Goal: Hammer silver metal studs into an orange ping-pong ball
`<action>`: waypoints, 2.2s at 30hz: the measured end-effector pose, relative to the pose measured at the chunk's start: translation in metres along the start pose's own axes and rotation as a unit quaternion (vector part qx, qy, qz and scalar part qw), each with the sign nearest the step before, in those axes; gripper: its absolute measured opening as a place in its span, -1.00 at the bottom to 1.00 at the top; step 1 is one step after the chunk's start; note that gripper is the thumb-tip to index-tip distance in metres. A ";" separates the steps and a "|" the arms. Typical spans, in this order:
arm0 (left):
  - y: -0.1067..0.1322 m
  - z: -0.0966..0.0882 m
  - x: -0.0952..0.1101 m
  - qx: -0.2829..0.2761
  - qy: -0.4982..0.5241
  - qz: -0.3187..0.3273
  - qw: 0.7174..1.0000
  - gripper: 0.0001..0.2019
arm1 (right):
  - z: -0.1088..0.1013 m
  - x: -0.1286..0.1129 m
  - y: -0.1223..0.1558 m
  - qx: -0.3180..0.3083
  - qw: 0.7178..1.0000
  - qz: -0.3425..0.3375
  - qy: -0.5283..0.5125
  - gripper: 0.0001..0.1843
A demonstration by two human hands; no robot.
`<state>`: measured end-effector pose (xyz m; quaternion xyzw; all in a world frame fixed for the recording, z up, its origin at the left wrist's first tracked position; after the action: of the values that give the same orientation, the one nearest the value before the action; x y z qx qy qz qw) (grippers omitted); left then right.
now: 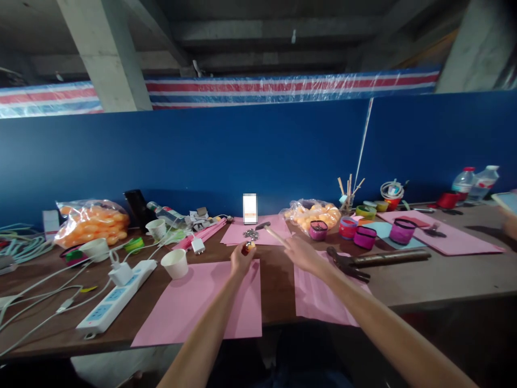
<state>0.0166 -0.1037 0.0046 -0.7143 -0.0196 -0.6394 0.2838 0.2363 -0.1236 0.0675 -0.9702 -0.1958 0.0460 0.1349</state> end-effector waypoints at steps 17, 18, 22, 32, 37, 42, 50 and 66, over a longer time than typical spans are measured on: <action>0.001 -0.002 0.004 0.078 0.062 -0.033 0.995 -0.66 | 0.019 0.024 0.020 -0.072 0.977 -0.192 0.050 -0.76; 0.001 -0.002 0.004 0.074 0.060 -0.033 0.995 -0.65 | 0.020 0.028 0.020 -0.076 0.977 -0.193 0.044 -0.73; 0.001 -0.001 0.004 0.063 0.051 -0.029 0.996 -0.62 | 0.021 0.037 0.017 -0.093 0.979 -0.181 0.023 -0.65; -0.003 -0.002 -0.005 0.048 0.013 0.003 0.999 -0.59 | 0.036 -0.006 -0.038 -0.032 0.996 -0.076 0.039 -0.66; -0.004 -0.001 -0.011 0.034 0.011 0.020 0.999 -0.60 | 0.053 -0.007 -0.061 -0.055 0.996 -0.043 0.055 -0.63; -0.005 0.001 -0.016 0.028 0.013 0.017 0.999 -0.59 | 0.062 0.001 -0.065 -0.079 0.994 -0.031 0.063 -0.58; -0.001 0.000 -0.008 0.021 0.011 0.016 1.000 -0.59 | 0.065 0.007 -0.067 -0.096 0.993 -0.025 0.071 -0.56; 0.000 0.000 -0.006 0.030 0.009 0.010 0.999 -0.62 | 0.064 0.015 -0.075 -0.108 0.991 0.021 0.071 -0.58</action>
<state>0.0154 -0.1017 -0.0010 -0.6999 -0.0294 -0.6421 0.3114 0.2133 -0.0352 0.0264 -0.9838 -0.1692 -0.0415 0.0420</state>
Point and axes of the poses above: each hand's wrist, its own y-axis away from the middle knuckle, its own z-axis out of the palm, x = y × z, the point moved 2 cm from there along -y, towards the middle knuckle, and after that the axes turned 13 degrees about y, right-handed, at the moved point
